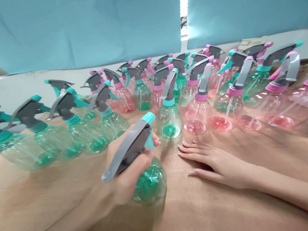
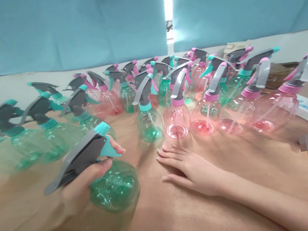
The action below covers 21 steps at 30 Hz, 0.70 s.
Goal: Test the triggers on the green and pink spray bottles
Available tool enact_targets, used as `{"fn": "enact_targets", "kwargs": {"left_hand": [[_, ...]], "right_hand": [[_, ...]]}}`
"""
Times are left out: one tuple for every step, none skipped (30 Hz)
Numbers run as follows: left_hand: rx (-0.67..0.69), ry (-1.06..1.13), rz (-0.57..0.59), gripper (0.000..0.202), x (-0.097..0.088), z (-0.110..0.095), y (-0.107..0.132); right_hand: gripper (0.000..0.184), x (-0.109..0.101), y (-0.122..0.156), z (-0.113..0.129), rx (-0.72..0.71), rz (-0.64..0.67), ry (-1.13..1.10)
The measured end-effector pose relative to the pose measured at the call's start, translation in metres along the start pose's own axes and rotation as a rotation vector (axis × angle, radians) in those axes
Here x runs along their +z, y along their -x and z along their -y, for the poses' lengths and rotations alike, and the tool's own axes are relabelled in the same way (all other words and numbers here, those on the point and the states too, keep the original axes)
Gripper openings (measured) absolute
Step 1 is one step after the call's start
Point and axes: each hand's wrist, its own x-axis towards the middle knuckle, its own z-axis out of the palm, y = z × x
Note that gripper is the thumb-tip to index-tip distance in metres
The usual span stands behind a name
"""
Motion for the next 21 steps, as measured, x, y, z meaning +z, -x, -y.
{"fn": "enact_targets", "kwargs": {"left_hand": [[0.013,-0.005,-0.005,0.021,0.0003,-0.0001,-0.0004],[0.023,-0.007,-0.008,0.024,0.0008,-0.0002,-0.0008],[0.034,-0.008,-0.015,0.028,0.0013,-0.0003,-0.0011],[0.044,-0.011,-0.021,0.031,0.0020,-0.0001,-0.0013],[0.057,-0.010,-0.026,0.033,0.0027,0.0003,-0.0014],[0.068,-0.004,-0.033,0.036,0.0034,0.0009,-0.0013],[0.078,0.004,-0.043,0.038,0.0040,0.0017,-0.0012],[0.084,0.011,-0.044,0.040,0.0044,0.0027,-0.0010],[0.086,0.017,-0.046,0.041,0.0046,0.0036,-0.0008],[0.085,0.023,-0.047,0.042,0.0047,0.0044,-0.0005],[0.081,0.023,-0.049,0.042,0.0046,0.0051,-0.0002],[0.077,0.016,-0.053,0.043,0.0044,0.0056,0.0002],[0.076,0.009,-0.058,0.043,0.0041,0.0059,0.0005],[0.074,0.005,-0.062,0.042,0.0039,0.0061,0.0009],[0.073,0.000,-0.066,0.042,0.0037,0.0063,0.0013],[0.069,-0.006,-0.068,0.042,0.0037,0.0063,0.0016],[0.067,-0.012,-0.075,0.042,0.0038,0.0062,0.0019],[0.065,-0.016,-0.081,0.042,0.0040,0.0061,0.0020],[0.063,-0.017,-0.087,0.042,0.0042,0.0058,0.0019],[0.061,-0.015,-0.087,0.042,0.0045,0.0054,0.0018],[0.059,-0.010,-0.088,0.041,0.0047,0.0050,0.0015]], "right_hand": [[0.055,0.0000,0.0000,0.0001,0.001,-0.003,-0.004],[0.055,0.0001,0.0001,0.0001,0.002,-0.006,-0.008],[0.055,0.0002,0.0001,0.0001,0.004,-0.006,-0.011],[0.055,0.0004,0.0001,0.0000,0.005,-0.007,-0.012],[0.055,0.0006,0.0001,-0.0002,0.007,-0.006,-0.012],[0.055,0.0008,0.0001,-0.0004,0.008,-0.004,-0.009],[0.055,0.0010,0.0001,-0.0006,0.010,0.000,-0.005],[0.056,0.0011,0.0001,-0.0009,0.011,0.003,-0.002],[0.056,0.0013,0.0001,-0.0011,0.012,0.005,-0.001],[0.056,0.0014,0.0001,-0.0013,0.014,0.005,-0.002],[0.056,0.0014,0.0001,-0.0015,0.014,0.003,-0.007],[0.055,0.0014,0.0001,-0.0015,0.015,-0.001,-0.012],[0.055,0.0014,0.0001,-0.0016,0.016,-0.003,-0.016],[0.055,0.0013,0.0001,-0.0015,0.017,-0.002,-0.015],[0.055,0.0012,0.0000,-0.0014,0.019,0.002,-0.009],[0.056,0.0011,0.0000,-0.0013,0.020,0.007,-0.002],[0.056,0.0010,-0.0001,-0.0012,0.020,0.015,0.005],[0.056,0.0009,-0.0002,-0.0010,0.021,0.020,0.009],[0.056,0.0008,-0.0003,-0.0009,0.022,0.023,0.011],[0.056,0.0008,-0.0003,-0.0008,0.023,0.023,0.008],[0.056,0.0007,-0.0004,-0.0008,0.023,0.020,0.004]]}}
